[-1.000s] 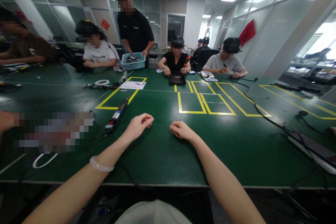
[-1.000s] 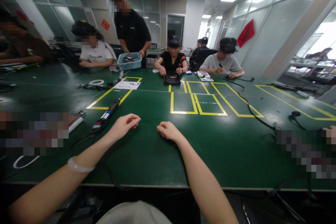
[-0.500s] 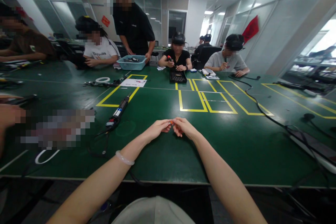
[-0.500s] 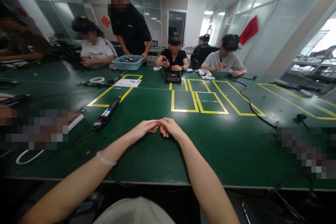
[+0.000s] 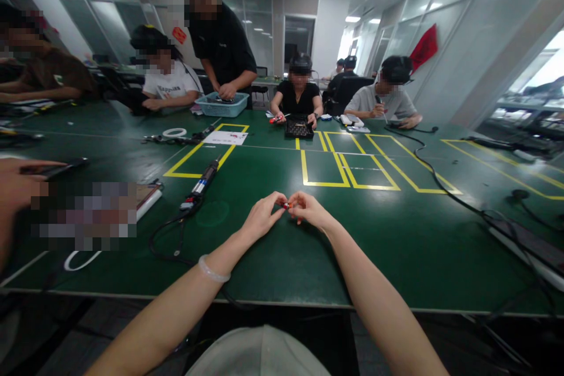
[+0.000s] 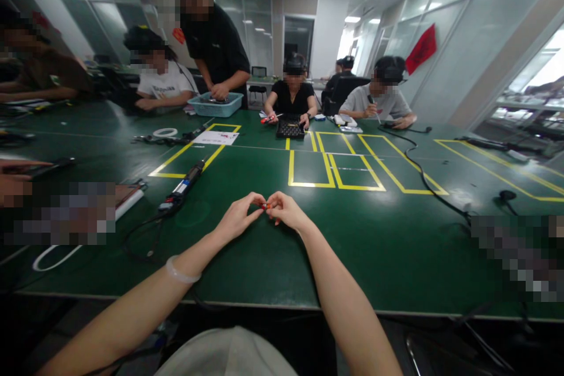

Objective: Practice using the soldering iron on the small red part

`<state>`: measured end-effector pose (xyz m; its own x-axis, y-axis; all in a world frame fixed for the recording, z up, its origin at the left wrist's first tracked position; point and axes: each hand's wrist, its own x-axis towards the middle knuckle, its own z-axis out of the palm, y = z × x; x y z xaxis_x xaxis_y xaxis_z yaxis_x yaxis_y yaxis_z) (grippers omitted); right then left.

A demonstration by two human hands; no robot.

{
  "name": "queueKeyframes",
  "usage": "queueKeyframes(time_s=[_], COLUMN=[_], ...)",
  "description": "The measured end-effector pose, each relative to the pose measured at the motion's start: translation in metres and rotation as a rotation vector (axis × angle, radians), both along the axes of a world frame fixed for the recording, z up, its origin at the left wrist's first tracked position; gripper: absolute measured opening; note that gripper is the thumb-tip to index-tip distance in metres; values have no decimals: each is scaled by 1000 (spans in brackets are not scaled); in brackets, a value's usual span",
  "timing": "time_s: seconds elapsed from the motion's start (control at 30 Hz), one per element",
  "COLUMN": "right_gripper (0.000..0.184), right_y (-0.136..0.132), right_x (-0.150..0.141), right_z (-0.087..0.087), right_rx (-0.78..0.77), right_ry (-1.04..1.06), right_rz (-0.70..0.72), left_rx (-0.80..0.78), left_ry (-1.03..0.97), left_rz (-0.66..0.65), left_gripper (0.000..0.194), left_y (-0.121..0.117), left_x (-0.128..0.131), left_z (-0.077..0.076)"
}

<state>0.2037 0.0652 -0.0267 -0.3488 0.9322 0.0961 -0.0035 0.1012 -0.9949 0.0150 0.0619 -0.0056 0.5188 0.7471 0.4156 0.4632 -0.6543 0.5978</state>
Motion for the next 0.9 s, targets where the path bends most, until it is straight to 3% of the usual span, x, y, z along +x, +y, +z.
queueKeyframes(time_s=[0.17,0.57,0.7,0.8,0.9], right_gripper=[25,28,25,23,24], right_y=[3,-1,1,3,4], right_x=[-2,-2,-2,0,2], right_z=[-4,1,-2,-4,-6], right_rx=[90,124,162,178,164], right_ry=[-37,-113,-155,-181,-189], right_rz=[-4,-34,-37,-76,-101], left_rx=[-15,-41,-24,39,108], left_ry=[-64,-96,-23,103,249], left_rz=[-1,4,-2,81,238], left_gripper=[19,22,23,27,31], left_y=[-1,-2,-1,2,6], left_x=[0,0,-2,-13,-42], left_z=[3,2,3,9,16])
